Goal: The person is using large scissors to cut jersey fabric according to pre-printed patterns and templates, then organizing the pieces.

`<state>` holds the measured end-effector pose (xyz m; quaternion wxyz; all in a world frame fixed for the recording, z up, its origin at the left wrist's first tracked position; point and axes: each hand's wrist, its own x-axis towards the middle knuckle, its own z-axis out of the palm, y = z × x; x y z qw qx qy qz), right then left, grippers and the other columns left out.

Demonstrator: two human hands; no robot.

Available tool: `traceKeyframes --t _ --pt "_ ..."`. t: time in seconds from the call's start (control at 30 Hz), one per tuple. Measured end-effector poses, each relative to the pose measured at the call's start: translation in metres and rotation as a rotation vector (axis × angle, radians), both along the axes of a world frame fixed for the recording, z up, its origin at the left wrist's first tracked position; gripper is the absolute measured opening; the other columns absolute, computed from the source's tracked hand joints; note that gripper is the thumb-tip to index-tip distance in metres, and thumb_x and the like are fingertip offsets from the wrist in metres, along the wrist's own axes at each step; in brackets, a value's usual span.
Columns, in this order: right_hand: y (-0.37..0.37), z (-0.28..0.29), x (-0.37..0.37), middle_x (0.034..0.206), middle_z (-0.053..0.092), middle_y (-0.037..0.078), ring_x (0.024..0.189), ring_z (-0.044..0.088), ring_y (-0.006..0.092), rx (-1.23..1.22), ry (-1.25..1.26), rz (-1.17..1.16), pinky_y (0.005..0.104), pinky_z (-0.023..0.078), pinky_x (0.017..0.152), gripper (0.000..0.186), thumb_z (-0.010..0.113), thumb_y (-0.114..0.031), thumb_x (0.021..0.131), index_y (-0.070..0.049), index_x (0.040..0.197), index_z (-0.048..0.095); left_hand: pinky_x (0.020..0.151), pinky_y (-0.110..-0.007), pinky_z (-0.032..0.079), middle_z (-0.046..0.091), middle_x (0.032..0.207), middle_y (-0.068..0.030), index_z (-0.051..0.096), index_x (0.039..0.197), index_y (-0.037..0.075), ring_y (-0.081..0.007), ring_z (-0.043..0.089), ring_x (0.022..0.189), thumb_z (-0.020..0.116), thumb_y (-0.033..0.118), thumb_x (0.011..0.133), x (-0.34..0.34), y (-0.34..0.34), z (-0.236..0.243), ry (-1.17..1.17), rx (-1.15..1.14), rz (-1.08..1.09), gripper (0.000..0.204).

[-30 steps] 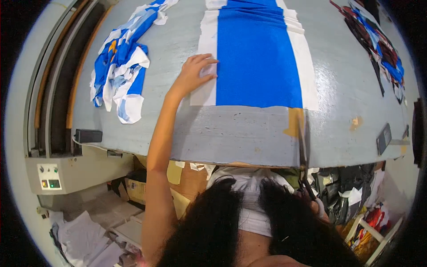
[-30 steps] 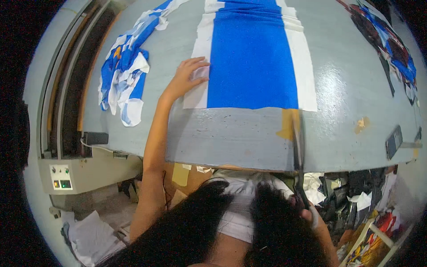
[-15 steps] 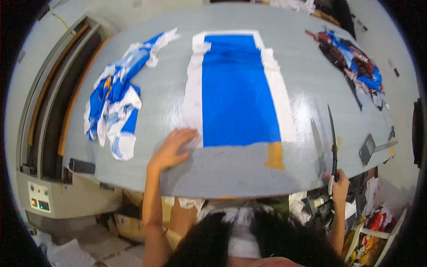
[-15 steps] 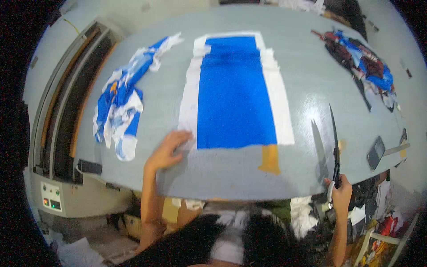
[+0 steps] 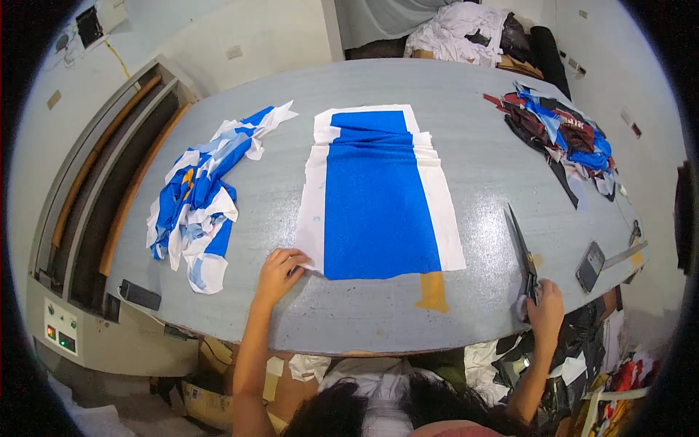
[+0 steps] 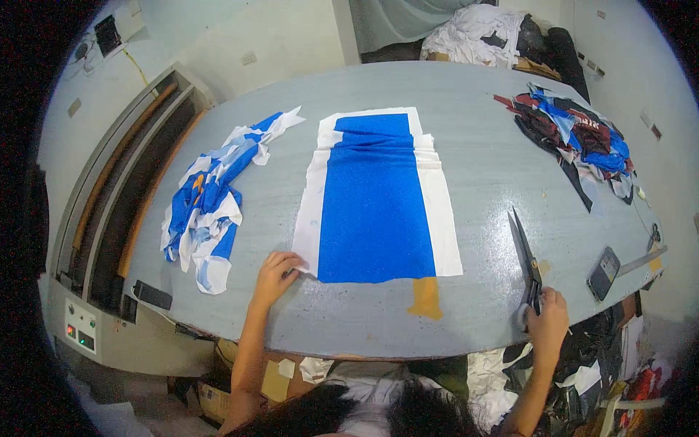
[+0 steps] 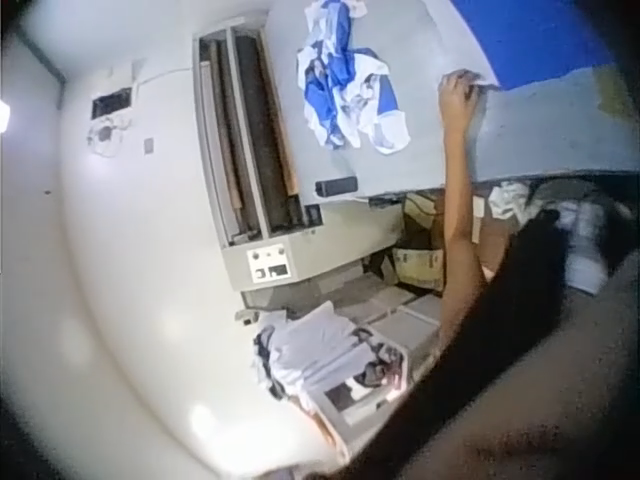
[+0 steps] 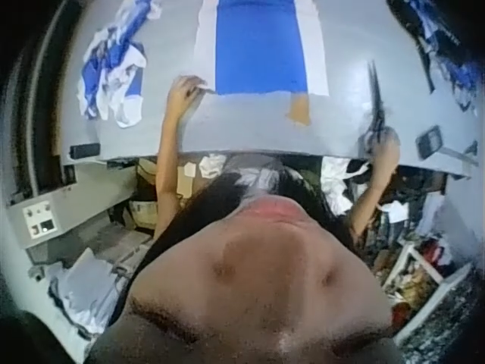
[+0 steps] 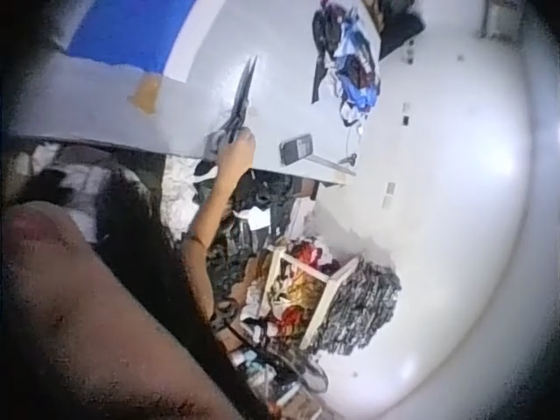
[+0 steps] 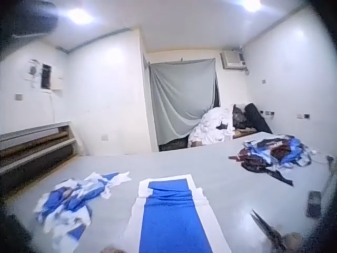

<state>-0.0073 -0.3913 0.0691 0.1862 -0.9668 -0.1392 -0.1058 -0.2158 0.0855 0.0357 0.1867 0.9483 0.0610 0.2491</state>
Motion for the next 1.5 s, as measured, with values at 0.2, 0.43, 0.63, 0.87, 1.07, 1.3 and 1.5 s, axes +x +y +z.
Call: traceKeyframes --t 0.2,0.43,0.63,0.87,1.07,1.3,1.5 --pt "0.094 -0.026 0.000 0.121 0.048 0.018 0.117 0.042 0.0333 0.181 -0.090 0.695 0.0382 0.032 0.099 0.048 0.060 -0.008 0.073 -0.003 0.119 0.046 0.081 -0.036 0.039 0.058 0.101 -0.0034 0.061 0.095 0.013 -0.0212 0.052 0.097 0.061 0.007 0.066 0.019 -0.010 0.000 -0.028 0.303 -0.047 0.029" --pt "0.130 -0.047 0.045 0.107 0.056 0.014 0.101 0.051 0.0317 0.094 -0.138 0.835 0.0382 0.040 0.087 0.027 0.059 -0.011 0.076 -0.001 0.100 0.056 0.080 -0.036 0.038 0.060 0.100 -0.0065 0.062 0.091 0.009 -0.0258 0.053 0.097 0.061 0.006 0.070 0.021 -0.002 -0.008 -0.079 0.129 -0.010 0.022" --pt "0.122 -0.060 0.055 0.088 0.060 0.006 0.077 0.055 0.0172 0.648 0.229 0.667 0.0265 0.043 0.070 0.016 0.056 -0.013 0.082 -0.001 0.093 0.057 0.054 -0.022 0.035 0.055 0.070 0.0023 0.061 0.085 0.005 -0.0058 0.046 0.061 0.059 0.019 0.084 0.012 0.006 -0.017 0.064 -0.605 0.220 0.014" --pt "0.122 -0.045 0.048 0.075 0.057 -0.001 0.066 0.049 0.0035 1.024 0.638 0.514 0.0166 0.037 0.060 0.018 0.057 -0.020 0.085 -0.002 0.089 0.057 0.049 -0.017 0.030 0.052 0.064 0.0045 0.059 0.089 0.002 -0.0006 0.040 0.055 0.054 0.024 0.089 0.009 0.010 -0.027 -0.078 -0.816 0.062 0.023" --pt "0.123 -0.046 0.045 0.067 0.052 -0.005 0.058 0.043 0.0015 0.983 0.595 0.459 0.0169 0.032 0.051 0.022 0.056 -0.027 0.086 -0.005 0.081 0.056 0.060 -0.018 0.040 0.060 0.078 -0.0008 0.058 0.097 -0.002 -0.0043 0.051 0.068 0.050 0.027 0.091 0.011 0.005 -0.023 -0.097 -0.960 0.045 0.030" --pt "0.123 -0.046 0.044 0.064 0.048 -0.006 0.057 0.038 0.0020 0.968 0.584 0.474 0.0175 0.030 0.052 0.031 0.049 -0.031 0.090 -0.006 0.074 0.056 0.068 -0.020 0.041 0.059 0.083 -0.0009 0.059 0.097 -0.002 -0.0061 0.051 0.075 0.046 0.029 0.092 0.009 0.009 -0.025 -0.072 -0.908 0.060 0.034" --pt "0.124 -0.052 0.048 0.061 0.048 -0.006 0.054 0.039 0.0020 1.006 0.566 0.454 0.0179 0.030 0.049 0.033 0.049 -0.033 0.090 -0.006 0.073 0.058 0.067 -0.020 0.040 0.058 0.080 0.0007 0.059 0.096 -0.001 -0.0055 0.049 0.073 0.046 0.029 0.092 0.012 0.010 -0.028 -0.101 -0.887 0.057 0.034"
